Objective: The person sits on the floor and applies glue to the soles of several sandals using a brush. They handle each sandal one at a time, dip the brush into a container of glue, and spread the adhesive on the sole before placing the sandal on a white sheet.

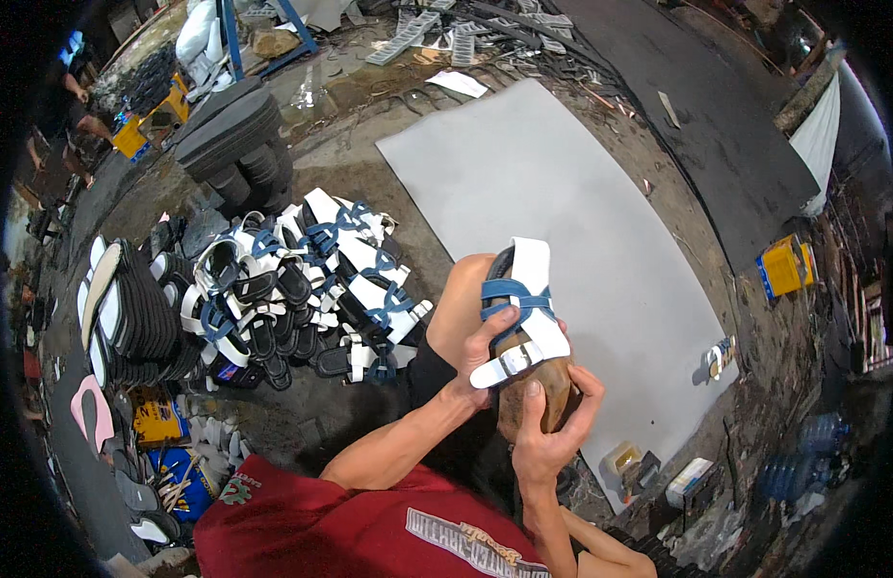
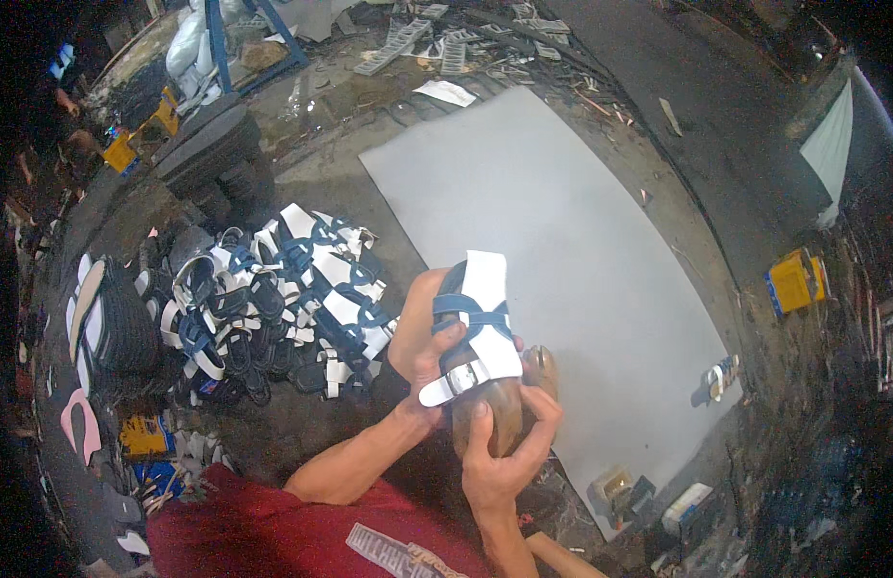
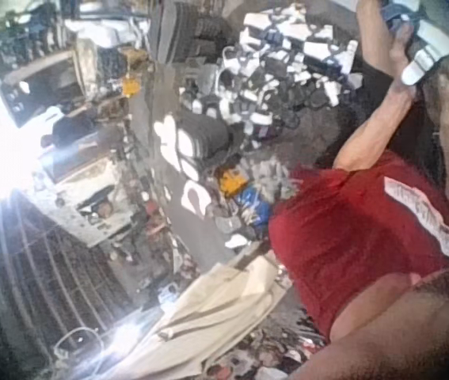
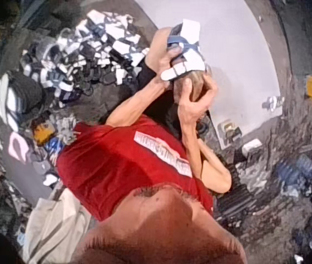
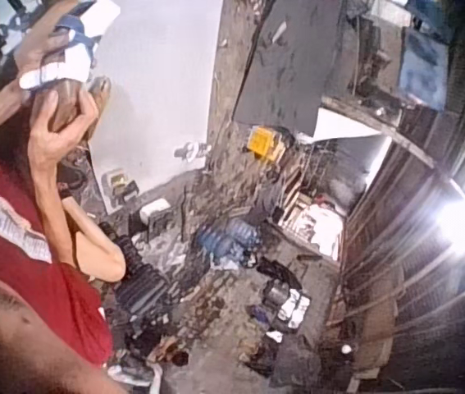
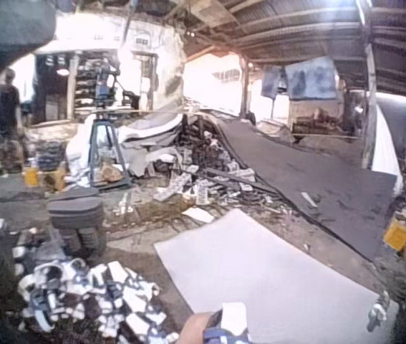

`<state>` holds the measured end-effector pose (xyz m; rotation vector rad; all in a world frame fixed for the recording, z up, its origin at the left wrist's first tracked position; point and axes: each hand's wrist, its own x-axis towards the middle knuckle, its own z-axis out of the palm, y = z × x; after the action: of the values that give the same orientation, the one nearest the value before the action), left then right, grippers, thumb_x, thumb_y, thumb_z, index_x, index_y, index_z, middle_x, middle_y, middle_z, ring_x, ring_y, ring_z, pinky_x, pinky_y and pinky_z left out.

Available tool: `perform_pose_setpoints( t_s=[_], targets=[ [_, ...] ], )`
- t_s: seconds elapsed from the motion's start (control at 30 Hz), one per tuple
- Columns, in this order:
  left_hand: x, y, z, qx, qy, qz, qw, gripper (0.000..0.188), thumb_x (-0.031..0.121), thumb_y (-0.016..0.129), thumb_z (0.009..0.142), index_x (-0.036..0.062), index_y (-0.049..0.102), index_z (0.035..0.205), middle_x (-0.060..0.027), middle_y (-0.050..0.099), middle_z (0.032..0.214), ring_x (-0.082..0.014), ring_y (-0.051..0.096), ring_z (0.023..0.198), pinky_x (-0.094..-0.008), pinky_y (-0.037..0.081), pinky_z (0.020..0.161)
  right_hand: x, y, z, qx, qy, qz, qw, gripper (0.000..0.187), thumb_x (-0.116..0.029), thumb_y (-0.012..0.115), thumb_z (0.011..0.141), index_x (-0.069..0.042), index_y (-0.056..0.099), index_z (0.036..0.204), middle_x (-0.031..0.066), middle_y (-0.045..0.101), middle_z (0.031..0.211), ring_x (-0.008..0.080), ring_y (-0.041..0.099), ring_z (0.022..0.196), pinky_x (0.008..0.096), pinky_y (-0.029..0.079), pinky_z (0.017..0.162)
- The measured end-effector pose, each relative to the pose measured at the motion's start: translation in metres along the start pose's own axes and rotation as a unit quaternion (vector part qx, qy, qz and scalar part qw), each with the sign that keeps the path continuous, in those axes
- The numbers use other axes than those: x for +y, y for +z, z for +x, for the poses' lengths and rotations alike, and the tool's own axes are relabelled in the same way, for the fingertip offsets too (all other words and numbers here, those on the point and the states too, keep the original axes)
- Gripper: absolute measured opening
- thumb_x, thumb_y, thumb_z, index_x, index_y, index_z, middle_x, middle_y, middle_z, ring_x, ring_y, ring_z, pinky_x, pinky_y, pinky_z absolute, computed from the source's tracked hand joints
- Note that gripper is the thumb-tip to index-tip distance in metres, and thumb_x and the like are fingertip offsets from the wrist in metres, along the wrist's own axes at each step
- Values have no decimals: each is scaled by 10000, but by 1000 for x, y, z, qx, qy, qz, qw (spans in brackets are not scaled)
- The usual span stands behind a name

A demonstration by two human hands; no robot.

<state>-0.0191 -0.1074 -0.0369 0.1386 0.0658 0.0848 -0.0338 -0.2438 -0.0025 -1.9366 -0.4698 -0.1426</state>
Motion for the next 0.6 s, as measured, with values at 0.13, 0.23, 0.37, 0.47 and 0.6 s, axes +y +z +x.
perform_pose_setpoints(
  t_s=[0.13, 0.23, 0.37, 0.47, 0.6],
  targets=[
    [-3, -24, 15, 77, -2, 75, 994, 379, 255, 715, 969, 34, 612, 1260, -110, 739, 1107, -224, 734, 1010, -380, 606, 903, -15, 1, 10, -19, -18, 29, 999, 663, -94, 630, 952, 30, 400, 1562, 206, 413, 1623, 336, 413, 1484, 455, 277, 1254],
    [-6, -12, 13, 53, -1, 26, 998, 341, 287, 756, 944, 49, 646, 1162, -82, 751, 1027, -204, 738, 889, -359, 608, 848, -23, -9, 16, -97, -56, -46, 993, 606, -125, 592, 972, 13, 446, 1544, 228, 413, 1634, 366, 375, 1528, 479, 257, 1266],
    [-7, 4, 5, 57, -16, -30, 998, 338, 330, 764, 938, 58, 655, 1107, -54, 741, 941, -170, 726, 818, -339, 607, 808, -31, -10, 25, -110, -88, -59, 988, 610, -169, 596, 975, 10, 448, 1539, 233, 421, 1622, 373, 383, 1520, 487, 270, 1256],
    [-5, 7, 9, 41, -26, -60, 997, 332, 336, 761, 936, 68, 651, 1099, -42, 735, 932, -161, 722, 811, -334, 606, 795, -31, -14, 36, -141, -61, -53, 987, 621, -177, 594, 966, 9, 446, 1540, 236, 411, 1626, 378, 382, 1515, 496, 261, 1258],
    [-13, 3, 22, 63, -38, -54, 996, 313, 351, 762, 914, 104, 645, 1067, -12, 724, 907, -138, 708, 781, -325, 593, 744, -25, -18, 54, -170, -82, -57, 980, 640, -250, 592, 970, 14, 452, 1536, 235, 420, 1611, 373, 381, 1508, 495, 264, 1255]
  ],
)
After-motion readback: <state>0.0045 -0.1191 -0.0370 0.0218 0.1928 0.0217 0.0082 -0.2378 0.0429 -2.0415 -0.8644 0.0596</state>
